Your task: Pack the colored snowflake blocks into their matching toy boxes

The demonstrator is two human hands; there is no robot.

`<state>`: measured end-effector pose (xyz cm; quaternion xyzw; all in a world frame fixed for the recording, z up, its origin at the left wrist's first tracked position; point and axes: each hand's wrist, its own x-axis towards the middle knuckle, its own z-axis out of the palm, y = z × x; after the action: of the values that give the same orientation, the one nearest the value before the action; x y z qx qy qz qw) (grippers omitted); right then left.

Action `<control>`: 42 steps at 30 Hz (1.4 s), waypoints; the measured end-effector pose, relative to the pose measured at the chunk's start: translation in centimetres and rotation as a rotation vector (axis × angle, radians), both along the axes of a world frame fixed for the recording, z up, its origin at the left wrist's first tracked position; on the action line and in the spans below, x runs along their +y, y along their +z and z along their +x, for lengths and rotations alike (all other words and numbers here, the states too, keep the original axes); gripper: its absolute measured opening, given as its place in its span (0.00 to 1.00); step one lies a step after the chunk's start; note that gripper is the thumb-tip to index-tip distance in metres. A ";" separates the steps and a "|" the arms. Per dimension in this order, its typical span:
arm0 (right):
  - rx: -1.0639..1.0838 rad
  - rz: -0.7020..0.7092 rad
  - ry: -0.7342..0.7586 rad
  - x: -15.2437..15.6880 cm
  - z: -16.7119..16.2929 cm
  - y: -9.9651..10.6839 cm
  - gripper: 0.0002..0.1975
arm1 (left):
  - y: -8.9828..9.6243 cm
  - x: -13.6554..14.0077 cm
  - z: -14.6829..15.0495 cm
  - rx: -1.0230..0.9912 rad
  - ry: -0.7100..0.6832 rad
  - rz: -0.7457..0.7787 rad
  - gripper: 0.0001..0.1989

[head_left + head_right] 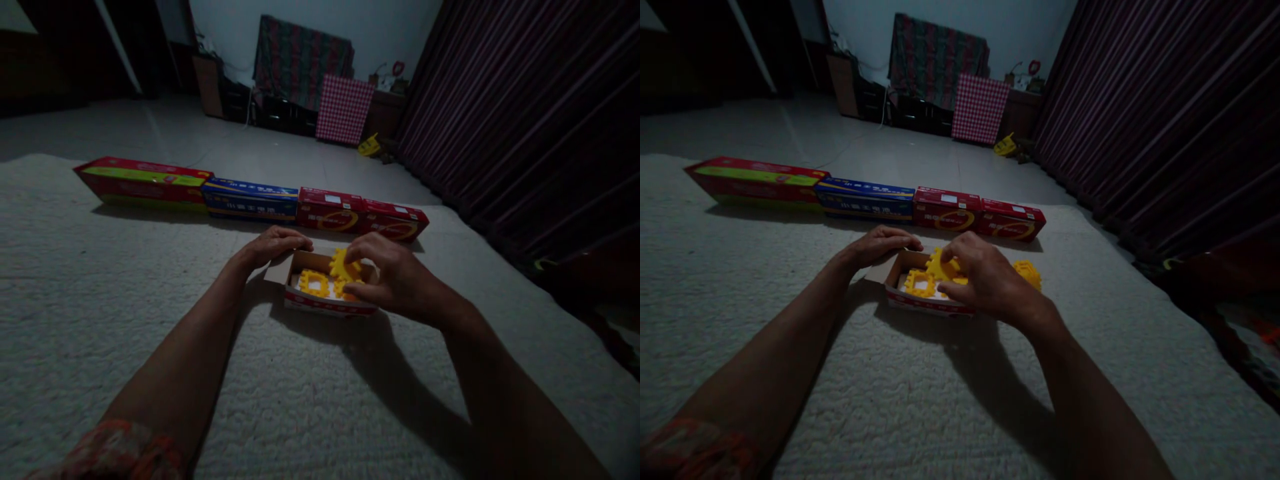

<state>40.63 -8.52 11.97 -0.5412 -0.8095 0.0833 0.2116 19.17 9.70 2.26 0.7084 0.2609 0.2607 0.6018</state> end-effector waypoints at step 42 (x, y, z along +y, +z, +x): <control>-0.077 -0.184 0.145 1.8 -4.8 -3.5 0.16 | 1.5 -0.6 -0.2 0.058 -0.017 -0.030 0.10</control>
<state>35.81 -6.71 8.50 -0.5013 -0.8430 0.1514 0.1232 19.00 9.11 3.73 0.7088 0.2760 0.2311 0.6067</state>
